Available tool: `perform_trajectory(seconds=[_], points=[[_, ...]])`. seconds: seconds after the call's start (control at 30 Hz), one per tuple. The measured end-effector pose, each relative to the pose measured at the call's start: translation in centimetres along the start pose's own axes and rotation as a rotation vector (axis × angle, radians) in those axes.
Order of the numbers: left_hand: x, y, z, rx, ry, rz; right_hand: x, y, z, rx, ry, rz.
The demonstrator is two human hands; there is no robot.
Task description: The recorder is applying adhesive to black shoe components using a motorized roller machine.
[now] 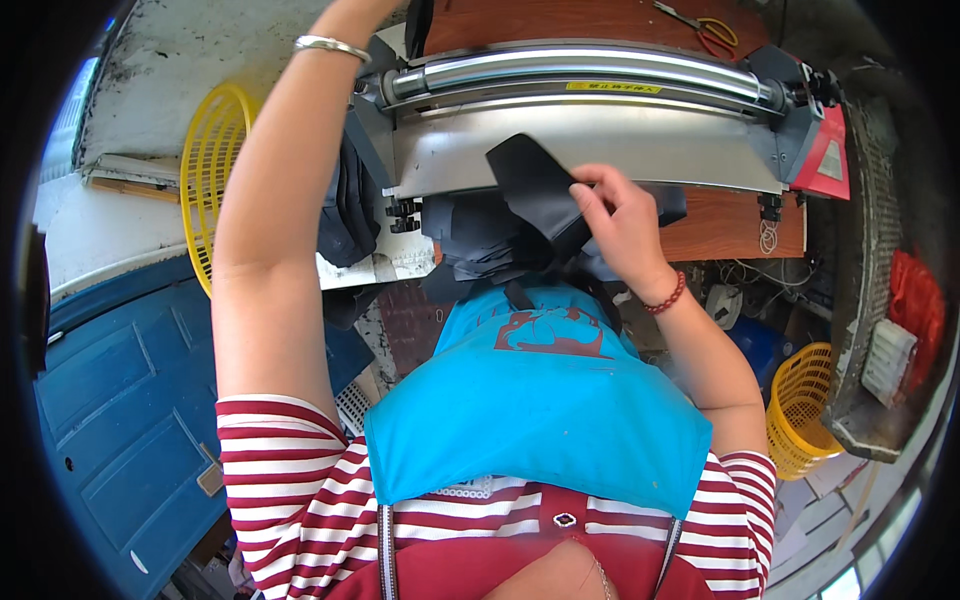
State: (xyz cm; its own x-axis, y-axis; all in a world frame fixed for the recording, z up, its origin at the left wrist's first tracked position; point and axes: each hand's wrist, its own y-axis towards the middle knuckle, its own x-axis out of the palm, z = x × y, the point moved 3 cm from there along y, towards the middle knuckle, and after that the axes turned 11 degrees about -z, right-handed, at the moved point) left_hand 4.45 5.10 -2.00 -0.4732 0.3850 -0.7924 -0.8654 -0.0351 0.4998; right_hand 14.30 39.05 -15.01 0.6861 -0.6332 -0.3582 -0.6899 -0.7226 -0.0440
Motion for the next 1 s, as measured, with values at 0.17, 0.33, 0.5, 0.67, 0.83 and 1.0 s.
perform_trajectory(seconds=[0.17, 0.33, 0.5, 0.67, 0.83, 1.0], points=[[9.3, -3.3, 1.2, -0.064, 0.074, -0.563, -2.6, 2.4, 1.3, 0.162, 0.101, 0.030], [11.8, -4.3, -0.1, -0.405, -0.178, -0.912, -2.5, 6.0, -0.8, 0.111, -0.052, 0.017], [11.8, -3.9, -0.1, -0.529, -0.272, -1.031, -3.8, 5.9, -0.4, 0.063, -0.285, 0.083], [12.3, -3.9, -3.4, -0.822, -0.425, -0.719, -4.3, 3.7, -1.1, 0.042, -0.498, 0.152], [6.7, 1.5, -2.5, -0.807, -0.636, -0.553, -1.6, -0.9, -0.1, -0.281, -0.250, 0.110], [-0.9, 3.2, -0.6, -0.731, -0.787, -0.423, 4.5, -1.8, 4.9, -0.264, -0.413, -0.204]])
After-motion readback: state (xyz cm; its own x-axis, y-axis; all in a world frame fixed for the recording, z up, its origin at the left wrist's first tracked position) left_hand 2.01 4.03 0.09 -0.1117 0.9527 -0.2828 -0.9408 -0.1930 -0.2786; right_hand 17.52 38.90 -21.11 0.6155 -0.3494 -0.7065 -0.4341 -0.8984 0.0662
